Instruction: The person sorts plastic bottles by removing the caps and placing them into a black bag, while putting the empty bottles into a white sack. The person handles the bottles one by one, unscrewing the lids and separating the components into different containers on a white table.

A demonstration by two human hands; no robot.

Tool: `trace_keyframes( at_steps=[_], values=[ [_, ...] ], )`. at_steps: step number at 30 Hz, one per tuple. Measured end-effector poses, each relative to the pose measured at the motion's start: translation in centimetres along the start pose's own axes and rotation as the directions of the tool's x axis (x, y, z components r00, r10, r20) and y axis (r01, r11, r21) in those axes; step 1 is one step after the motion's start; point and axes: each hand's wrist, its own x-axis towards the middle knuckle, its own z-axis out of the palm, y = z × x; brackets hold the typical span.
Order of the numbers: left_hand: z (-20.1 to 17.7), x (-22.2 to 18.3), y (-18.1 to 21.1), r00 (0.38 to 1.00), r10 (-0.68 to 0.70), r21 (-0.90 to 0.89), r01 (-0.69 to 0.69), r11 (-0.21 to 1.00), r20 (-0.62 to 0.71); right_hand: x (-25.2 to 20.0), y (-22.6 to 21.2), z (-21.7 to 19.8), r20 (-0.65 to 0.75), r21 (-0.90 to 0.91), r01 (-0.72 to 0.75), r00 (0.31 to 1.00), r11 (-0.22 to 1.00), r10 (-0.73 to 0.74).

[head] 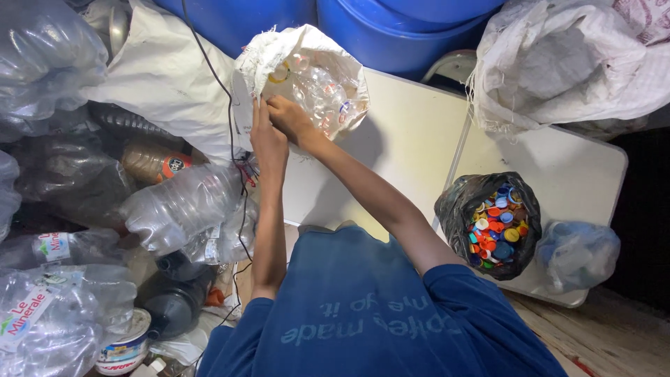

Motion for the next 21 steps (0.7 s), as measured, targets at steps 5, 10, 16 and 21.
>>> trace_keyframes(
  at_steps=[5,10,16,21],
  values=[
    [-0.2,-0.5,0.6,1.000,-0.030,0.040,0.030,0.999,0.006,0.3,-0.2,0.0,0.097,-0.004,-0.016,0.995,1.000,0.017],
    [-1.2,-0.4,0.6,0.996,-0.085,-0.025,0.086,0.996,0.032,-1.2,-4.7,-7.0,0.035,0.108,-0.019,0.999,0.994,0.015],
    [-1.4,-2.0,2.6,0.997,0.081,0.074,-0.082,0.994,0.013,-8.7,-5.0,-10.3,-0.129,0.162,-0.068,0.988,0.985,0.089],
    [-0.1,-6.0,7.7,0.976,0.209,0.018,-0.208,0.978,-0.056,-14.4,-6.0,-12.5,-0.192,0.156,-0.153,0.964,0.976,0.182]
  ],
)
